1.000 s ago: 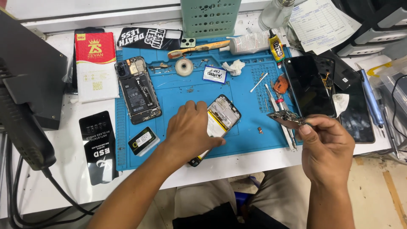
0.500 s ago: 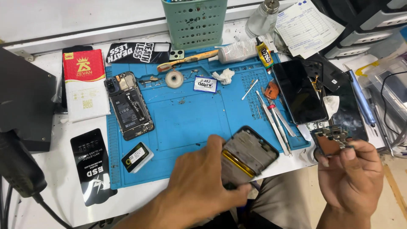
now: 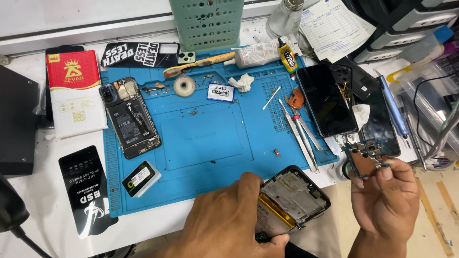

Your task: Installing a motherboard and connecting internal components during a smartphone repair

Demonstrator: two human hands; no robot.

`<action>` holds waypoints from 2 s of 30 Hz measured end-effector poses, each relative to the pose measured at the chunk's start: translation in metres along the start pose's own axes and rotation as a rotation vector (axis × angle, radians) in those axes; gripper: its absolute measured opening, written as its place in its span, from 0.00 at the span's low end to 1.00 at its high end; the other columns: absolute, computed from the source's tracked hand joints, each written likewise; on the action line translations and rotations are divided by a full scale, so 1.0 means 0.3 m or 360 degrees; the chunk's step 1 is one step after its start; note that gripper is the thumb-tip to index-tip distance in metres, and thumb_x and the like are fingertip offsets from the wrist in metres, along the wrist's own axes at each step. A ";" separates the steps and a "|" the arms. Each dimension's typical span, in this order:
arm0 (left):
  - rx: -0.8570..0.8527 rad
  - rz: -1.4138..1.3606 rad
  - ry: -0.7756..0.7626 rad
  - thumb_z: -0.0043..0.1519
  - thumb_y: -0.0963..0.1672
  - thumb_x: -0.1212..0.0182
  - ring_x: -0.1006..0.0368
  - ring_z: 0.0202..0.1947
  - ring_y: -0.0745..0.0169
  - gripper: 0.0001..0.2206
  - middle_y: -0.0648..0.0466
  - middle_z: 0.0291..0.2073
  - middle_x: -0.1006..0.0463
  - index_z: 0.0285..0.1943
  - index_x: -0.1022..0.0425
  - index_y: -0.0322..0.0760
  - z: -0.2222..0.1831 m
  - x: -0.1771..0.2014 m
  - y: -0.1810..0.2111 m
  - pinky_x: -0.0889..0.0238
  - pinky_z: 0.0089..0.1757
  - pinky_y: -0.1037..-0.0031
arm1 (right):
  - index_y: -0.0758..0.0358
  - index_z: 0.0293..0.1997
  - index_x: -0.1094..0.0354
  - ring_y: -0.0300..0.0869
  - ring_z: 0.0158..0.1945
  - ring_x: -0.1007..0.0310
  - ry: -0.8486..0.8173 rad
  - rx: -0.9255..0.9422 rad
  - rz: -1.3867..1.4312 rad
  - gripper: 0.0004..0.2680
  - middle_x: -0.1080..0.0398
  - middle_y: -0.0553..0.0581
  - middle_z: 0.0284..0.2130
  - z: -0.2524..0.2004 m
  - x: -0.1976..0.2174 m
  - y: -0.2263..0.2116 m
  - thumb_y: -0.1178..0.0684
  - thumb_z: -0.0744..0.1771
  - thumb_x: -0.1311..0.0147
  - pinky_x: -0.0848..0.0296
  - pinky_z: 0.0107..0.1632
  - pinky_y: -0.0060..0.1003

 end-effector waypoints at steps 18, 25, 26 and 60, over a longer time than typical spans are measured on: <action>0.0453 0.0354 0.0912 0.41 0.62 0.43 0.41 0.09 0.60 0.18 0.64 0.08 0.42 0.24 0.34 0.58 -0.066 -0.003 -0.011 0.48 0.21 0.60 | 0.60 0.49 0.32 0.37 0.32 0.28 0.0227 -0.0034 -0.0104 0.06 0.30 0.54 0.25 -0.049 0.066 0.018 0.55 0.69 0.41 0.32 0.34 0.33; 0.0554 0.0340 0.0577 0.46 0.67 0.40 0.34 0.12 0.60 0.22 0.65 0.10 0.36 0.34 0.29 0.61 -0.121 -0.035 -0.083 0.44 0.22 0.60 | 0.57 0.48 0.32 0.37 0.33 0.30 0.0213 -0.0076 -0.0136 0.05 0.32 0.53 0.27 -0.039 0.075 0.035 0.54 0.69 0.42 0.34 0.35 0.32; 0.0564 0.0338 0.0526 0.46 0.67 0.39 0.33 0.12 0.60 0.23 0.65 0.11 0.35 0.35 0.29 0.62 -0.130 -0.040 -0.092 0.44 0.22 0.59 | 0.57 0.48 0.32 0.37 0.33 0.31 0.0218 -0.0085 -0.0146 0.05 0.32 0.53 0.27 -0.044 0.082 0.037 0.54 0.69 0.42 0.35 0.35 0.32; -0.1205 -0.4522 -0.2055 0.51 0.47 0.24 0.33 0.30 0.60 0.32 0.48 0.37 0.40 0.57 0.40 0.28 -0.117 -0.158 0.012 0.38 0.36 0.71 | 0.35 0.44 0.35 0.28 0.48 0.45 -0.0167 -0.0374 -0.0083 0.04 0.37 0.36 0.56 0.010 0.303 0.305 0.44 0.68 0.44 0.48 0.40 0.22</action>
Point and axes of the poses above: each hand's wrist, its own z-axis towards the middle knuckle, its own x-axis out of the back of the hand, y = z × x, the point moved 6 cm from there along z, towards the middle knuckle
